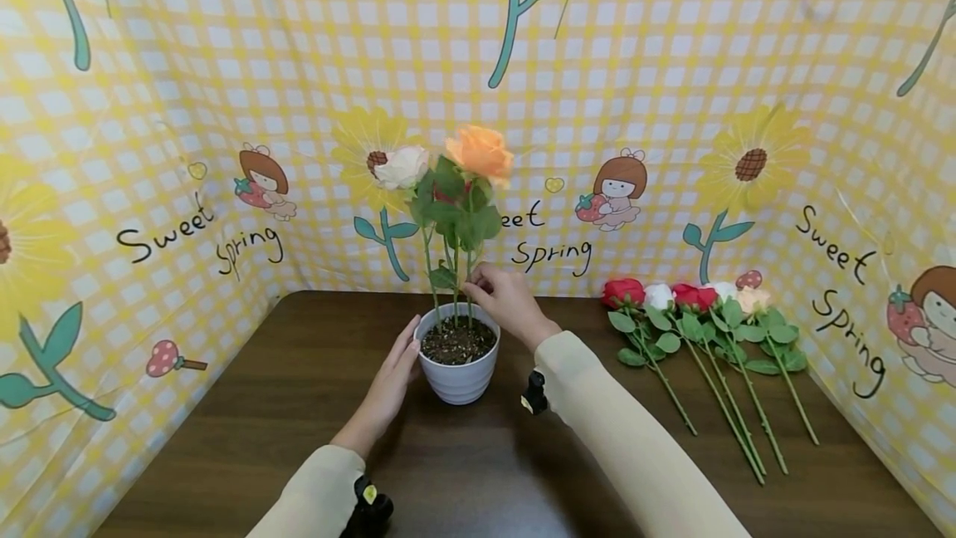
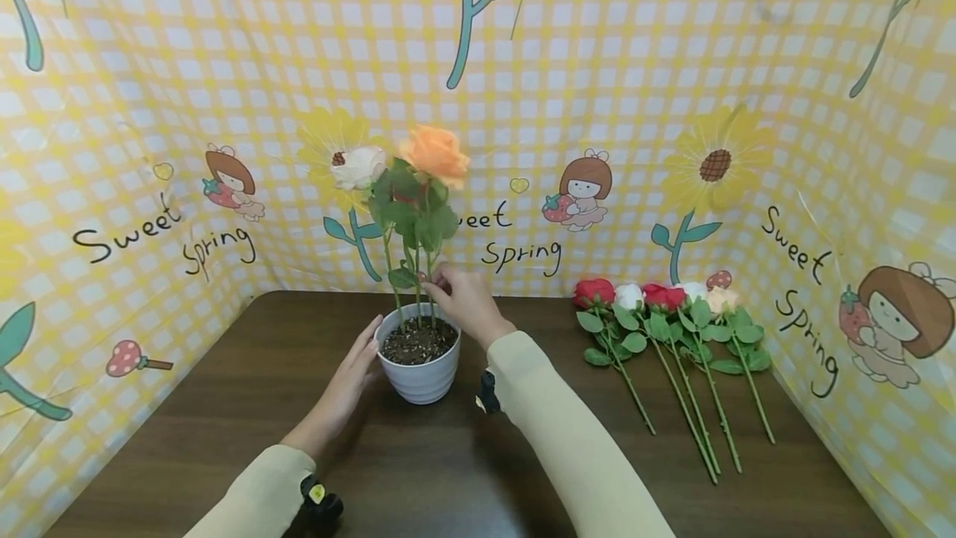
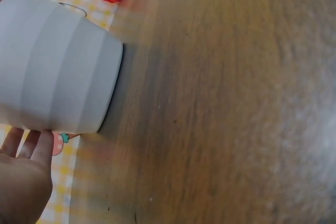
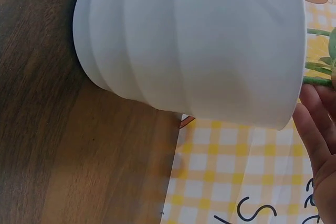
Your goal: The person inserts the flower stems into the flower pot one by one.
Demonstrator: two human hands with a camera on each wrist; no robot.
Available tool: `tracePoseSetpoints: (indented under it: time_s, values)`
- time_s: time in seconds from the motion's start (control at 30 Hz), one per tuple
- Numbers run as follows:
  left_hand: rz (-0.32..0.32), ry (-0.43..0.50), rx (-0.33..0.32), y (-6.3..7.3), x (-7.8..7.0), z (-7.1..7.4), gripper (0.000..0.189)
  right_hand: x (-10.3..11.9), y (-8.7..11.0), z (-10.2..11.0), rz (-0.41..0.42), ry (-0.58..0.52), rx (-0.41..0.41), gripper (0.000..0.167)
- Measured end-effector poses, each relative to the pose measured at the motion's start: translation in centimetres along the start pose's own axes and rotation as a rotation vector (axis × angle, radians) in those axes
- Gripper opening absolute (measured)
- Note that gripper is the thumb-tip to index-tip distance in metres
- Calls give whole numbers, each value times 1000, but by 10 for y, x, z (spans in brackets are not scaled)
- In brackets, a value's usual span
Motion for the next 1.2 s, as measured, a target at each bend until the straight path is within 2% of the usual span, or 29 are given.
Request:
tracePoseSetpoints:
  time_s: [0.13,0.3,0.43,0.67,0.8,1.0,1.2]
  values:
    - [-6,8,8,0,-2,-1,53,-1,-1,0,-14,-1,9,18]
    - [-7,13,10,0,-4,-2,52,-1,-2,-1,-30,-21,33,16]
    - [-5,11,16,0,-4,-4,52,-2,-2,-5,-20,-2,80,11]
    - [-7,10,8,-2,-2,-3,52,-13,3,-6,-40,31,157,14]
    - [-7,-1,-2,0,-3,-2,52,-16,6,-3,-20,8,147,17]
    - [-3,-9,-4,0,-3,-1,53,-5,6,-2,49,-23,116,18]
    - [10,-4,1,-1,0,0,52,-7,6,-7,-6,-18,120,14]
Point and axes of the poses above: each hand's wrist, its own y-axis away from the middle knuckle, its own z-axis out of the back of the hand, x = y × z, the point moved 9 cm from there along -y, towards the middle knuckle, and after that the axes turned 15 degrees about -x, right-handed, at the moved point
